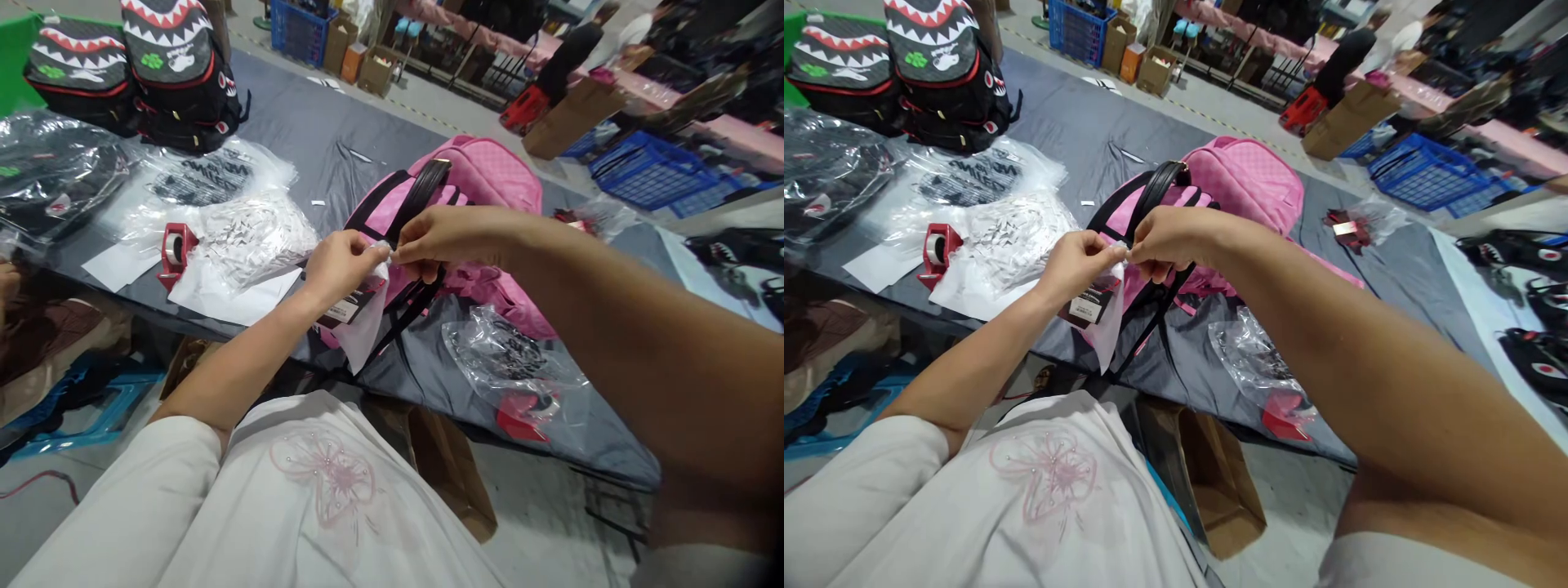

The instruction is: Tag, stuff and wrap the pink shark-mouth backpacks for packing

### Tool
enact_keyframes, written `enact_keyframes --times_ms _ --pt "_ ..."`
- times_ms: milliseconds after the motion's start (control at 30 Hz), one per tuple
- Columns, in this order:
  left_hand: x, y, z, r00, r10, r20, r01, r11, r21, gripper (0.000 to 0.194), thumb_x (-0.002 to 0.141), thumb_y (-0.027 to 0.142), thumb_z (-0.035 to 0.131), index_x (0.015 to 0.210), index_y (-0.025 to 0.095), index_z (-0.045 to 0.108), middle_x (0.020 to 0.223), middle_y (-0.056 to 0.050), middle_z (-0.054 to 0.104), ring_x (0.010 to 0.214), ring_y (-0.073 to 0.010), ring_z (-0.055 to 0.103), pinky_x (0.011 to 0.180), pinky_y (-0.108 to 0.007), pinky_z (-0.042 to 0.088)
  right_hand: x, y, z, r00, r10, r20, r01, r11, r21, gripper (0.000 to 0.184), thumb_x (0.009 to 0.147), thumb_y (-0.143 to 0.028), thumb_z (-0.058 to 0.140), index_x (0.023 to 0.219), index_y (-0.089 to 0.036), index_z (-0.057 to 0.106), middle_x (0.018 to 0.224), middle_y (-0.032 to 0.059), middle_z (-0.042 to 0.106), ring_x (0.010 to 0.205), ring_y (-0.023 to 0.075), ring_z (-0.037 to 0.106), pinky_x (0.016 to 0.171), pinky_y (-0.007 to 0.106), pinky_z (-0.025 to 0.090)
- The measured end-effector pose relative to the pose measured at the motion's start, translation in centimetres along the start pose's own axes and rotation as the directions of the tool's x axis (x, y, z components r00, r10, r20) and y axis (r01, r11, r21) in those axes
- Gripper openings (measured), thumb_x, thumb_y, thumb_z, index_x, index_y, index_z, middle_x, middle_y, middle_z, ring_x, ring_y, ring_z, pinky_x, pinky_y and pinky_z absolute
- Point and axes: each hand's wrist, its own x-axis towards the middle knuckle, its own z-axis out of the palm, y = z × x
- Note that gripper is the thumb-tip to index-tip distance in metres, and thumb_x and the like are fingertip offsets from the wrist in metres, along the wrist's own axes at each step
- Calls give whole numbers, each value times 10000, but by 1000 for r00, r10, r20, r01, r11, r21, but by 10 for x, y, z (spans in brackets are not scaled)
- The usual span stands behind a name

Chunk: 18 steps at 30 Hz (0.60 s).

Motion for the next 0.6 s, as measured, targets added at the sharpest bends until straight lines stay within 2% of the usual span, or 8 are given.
enact_keyframes --times_ms 133,200,267,367,500,600 --pt "8 -3 1 999 -29 36 33 992 -122 286 774 397 766 671 162 640 646 -18 637 635 -139 572 621 -264 417 1 4 3 998 -5 -63 7 1000 28 318 858 -150 618 553 -195 542 595 65 625 511 152 567 461 290 353" --pt "12 -1 0 993 -90 75 103 973 -206 284 769 353 786 647 157 621 628 -15 624 622 -128 565 627 -263 431 2 10 4 995 -40 -92 45 998 53 318 850 -178 636 545 -205 550 568 67 610 482 152 533 445 298 354" --pt "14 5 -2 969 -181 166 223 930 -292 277 786 295 782 632 146 607 613 -13 610 574 -106 547 619 -264 440 3 16 6 989 -72 -131 81 994 68 332 848 -211 650 531 -205 551 528 64 582 446 137 484 431 298 343" --pt "17 17 -8 909 -283 306 381 861 -336 258 797 250 782 644 131 612 604 -18 608 512 -90 534 611 -280 459 3 26 12 978 -122 -169 143 982 119 358 844 -260 678 519 -198 544 478 44 532 423 114 445 430 285 340" --pt "19 28 -17 864 -319 389 454 828 -329 248 748 234 826 657 117 627 596 -25 615 499 -108 560 636 -322 502 3 36 25 926 -235 -295 317 908 273 268 787 -330 739 602 -194 601 464 12 519 427 113 466 422 257 355" --pt "21 32 -20 847 -328 418 474 823 -314 216 757 215 809 675 107 641 596 -26 618 494 -106 559 621 -313 509 -4 40 36 912 -167 -374 324 852 411 219 788 -324 723 656 -179 627 488 11 537 409 110 458 417 260 350"
